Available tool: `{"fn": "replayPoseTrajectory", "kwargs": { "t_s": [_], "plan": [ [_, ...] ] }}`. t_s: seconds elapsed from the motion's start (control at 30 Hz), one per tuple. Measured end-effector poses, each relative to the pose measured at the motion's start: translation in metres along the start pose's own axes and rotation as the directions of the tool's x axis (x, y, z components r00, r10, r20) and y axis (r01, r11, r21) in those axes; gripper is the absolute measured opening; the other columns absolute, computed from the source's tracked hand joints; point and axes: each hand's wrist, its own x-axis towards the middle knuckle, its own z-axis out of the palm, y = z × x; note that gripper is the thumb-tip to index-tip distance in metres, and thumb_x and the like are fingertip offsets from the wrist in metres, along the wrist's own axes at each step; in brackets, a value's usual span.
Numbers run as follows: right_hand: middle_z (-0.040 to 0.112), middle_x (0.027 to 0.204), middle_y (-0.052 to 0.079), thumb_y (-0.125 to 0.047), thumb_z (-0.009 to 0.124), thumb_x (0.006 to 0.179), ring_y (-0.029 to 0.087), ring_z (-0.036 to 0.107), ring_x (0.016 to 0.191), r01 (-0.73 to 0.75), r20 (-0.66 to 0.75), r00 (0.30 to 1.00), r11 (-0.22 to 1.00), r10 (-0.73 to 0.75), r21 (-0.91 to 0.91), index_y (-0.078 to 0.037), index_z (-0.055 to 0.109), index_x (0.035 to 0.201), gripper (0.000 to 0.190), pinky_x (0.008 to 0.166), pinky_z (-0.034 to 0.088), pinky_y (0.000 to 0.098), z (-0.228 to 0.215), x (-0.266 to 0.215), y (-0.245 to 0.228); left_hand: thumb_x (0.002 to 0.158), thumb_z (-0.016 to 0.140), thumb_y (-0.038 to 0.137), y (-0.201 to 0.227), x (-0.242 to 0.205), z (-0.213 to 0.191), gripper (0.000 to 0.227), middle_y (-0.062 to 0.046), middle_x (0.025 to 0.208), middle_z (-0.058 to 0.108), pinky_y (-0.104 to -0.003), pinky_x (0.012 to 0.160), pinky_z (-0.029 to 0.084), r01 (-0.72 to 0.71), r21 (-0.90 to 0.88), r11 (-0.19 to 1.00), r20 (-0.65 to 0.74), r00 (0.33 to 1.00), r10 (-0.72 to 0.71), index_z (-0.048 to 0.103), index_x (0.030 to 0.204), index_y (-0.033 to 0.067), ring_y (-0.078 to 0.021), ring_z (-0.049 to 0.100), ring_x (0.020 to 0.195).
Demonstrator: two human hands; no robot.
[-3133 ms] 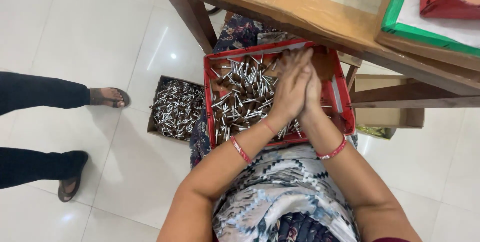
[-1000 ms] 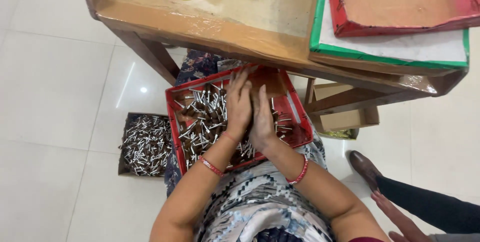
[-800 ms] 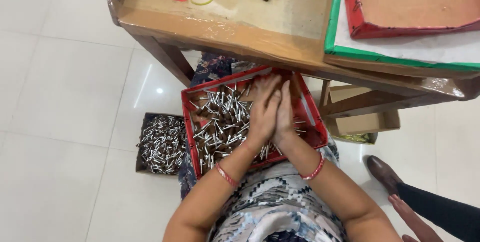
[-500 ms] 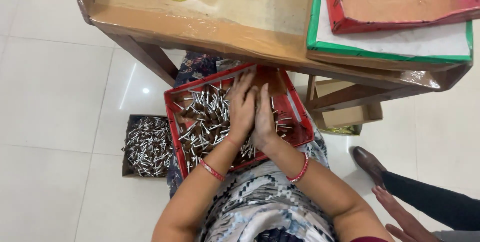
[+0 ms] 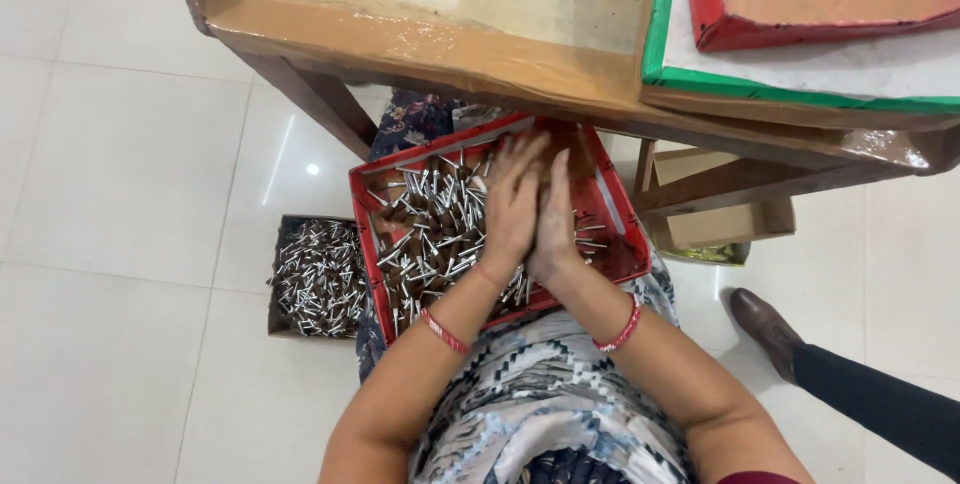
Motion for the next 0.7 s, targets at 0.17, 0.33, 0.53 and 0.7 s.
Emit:
{"fn": "replayPoseTrajectory", "kwargs": {
  "t_s": [0.17, 0.33, 0.53, 0.7],
  "plan": [
    [0.043, 0.161, 0.024, -0.08, 0.034, 0.096, 0.033, 0.043, 0.148, 0.09, 0.231, 0.967, 0.993, -0.104, 0.071, 0.0, 0.034, 0.159, 0.102, 0.124, 0.029, 0.0446, -0.054, 0.055, 0.024, 0.107, 0.043, 0.028, 0.001, -0.016, 0.008, 0.046, -0.012, 0.164, 0.045, -0.044, 0.13, 0.018, -0.011, -0.009, 1.0, 0.024, 1.0, 0.011, 0.058, 0.147, 0.0105, -0.0318, 0.03, 0.158],
    [0.034, 0.167, 0.009, -0.076, 0.039, 0.091, 0.024, 0.035, 0.151, 0.027, -0.032, 0.999, 0.998, -0.028, -0.05, -0.012, 0.026, 0.162, 0.096, 0.124, 0.025, 0.0418, -0.05, 0.045, 0.031, 0.106, 0.044, 0.027, -0.013, -0.003, 0.005, 0.048, -0.014, 0.165, 0.045, -0.048, 0.133, 0.012, -0.047, 0.11, 0.993, -0.02, 0.999, 0.049, 0.059, 0.149, 0.0104, -0.0355, 0.029, 0.16],
    [0.034, 0.167, 0.02, -0.075, 0.039, 0.095, 0.035, 0.035, 0.152, 0.091, 0.207, 0.973, 0.993, -0.105, 0.079, -0.01, 0.024, 0.164, 0.095, 0.126, 0.028, 0.048, -0.024, 0.022, 0.008, 0.108, 0.044, 0.029, -0.025, -0.003, 0.009, 0.048, -0.014, 0.166, 0.044, -0.046, 0.135, 0.016, -0.058, 0.02, 0.998, 0.01, 0.998, 0.058, 0.056, 0.151, 0.0117, -0.0346, 0.029, 0.163],
    [0.028, 0.17, 0.014, -0.078, 0.038, 0.095, 0.028, 0.03, 0.157, 0.174, 0.469, 0.87, 0.985, -0.15, -0.009, -0.012, 0.02, 0.166, 0.099, 0.127, 0.024, 0.044, -0.1, 0.092, 0.039, 0.111, 0.039, 0.029, -0.001, -0.017, 0.009, 0.048, -0.012, 0.169, 0.04, -0.05, 0.136, 0.006, -0.1, 0.007, 0.995, 0.025, 0.995, 0.1, 0.051, 0.155, 0.0122, -0.035, 0.022, 0.164]
  ]
}}
